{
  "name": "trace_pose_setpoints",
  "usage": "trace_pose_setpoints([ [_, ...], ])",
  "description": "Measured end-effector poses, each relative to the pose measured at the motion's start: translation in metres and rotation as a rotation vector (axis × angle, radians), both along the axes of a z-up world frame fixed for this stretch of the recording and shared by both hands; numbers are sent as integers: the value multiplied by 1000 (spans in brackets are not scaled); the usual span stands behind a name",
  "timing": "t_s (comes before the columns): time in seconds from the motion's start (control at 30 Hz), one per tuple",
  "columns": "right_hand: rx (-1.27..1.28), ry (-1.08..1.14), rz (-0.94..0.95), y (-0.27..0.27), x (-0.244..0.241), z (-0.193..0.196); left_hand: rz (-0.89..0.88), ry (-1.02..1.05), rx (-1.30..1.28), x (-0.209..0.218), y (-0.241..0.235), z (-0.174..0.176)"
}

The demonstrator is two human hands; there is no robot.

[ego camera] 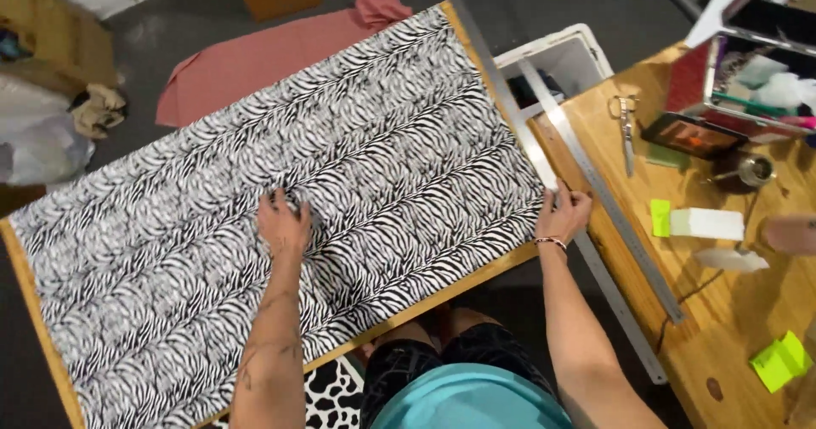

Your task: Measuring and aligning zebra-patterned fabric on a workbench using a long metal ruler and smoothing it out.

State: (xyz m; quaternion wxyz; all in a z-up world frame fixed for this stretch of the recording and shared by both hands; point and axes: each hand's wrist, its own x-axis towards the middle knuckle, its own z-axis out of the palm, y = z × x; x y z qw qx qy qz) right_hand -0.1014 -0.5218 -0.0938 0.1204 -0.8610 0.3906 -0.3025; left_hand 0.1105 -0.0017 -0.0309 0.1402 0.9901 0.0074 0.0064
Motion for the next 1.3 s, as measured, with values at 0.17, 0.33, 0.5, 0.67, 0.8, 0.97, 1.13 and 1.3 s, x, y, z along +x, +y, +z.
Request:
trace_pose_setpoints([
  [0.17, -125, 112, -72, 14, -1, 17, -20, 37, 46, 27, 5, -12],
  [0.33, -94, 89, -23, 43, 17, 45, -127, -116, 76, 56, 33, -34],
  [0.5, -147, 22, 367, 107, 76, 72, -171, 88, 53, 49, 30, 12],
  [0.67, -40, -131, 737, 217, 171, 112, -278, 228, -32, -6, 31, 45],
  [0.8, 98, -88, 1122, 318, 231, 146, -304, 423, -202, -73, 27, 86],
  [0.97, 220, 527, 1321, 413, 281, 124, -260, 537, -266, -113, 41, 104],
  [1.13, 176, 872, 1379, 482, 300, 114, -223, 718, -394, -140, 44, 182],
  [1.3, 146, 968, 1485, 529, 296, 139, -315, 884, -649, -170, 56, 191],
])
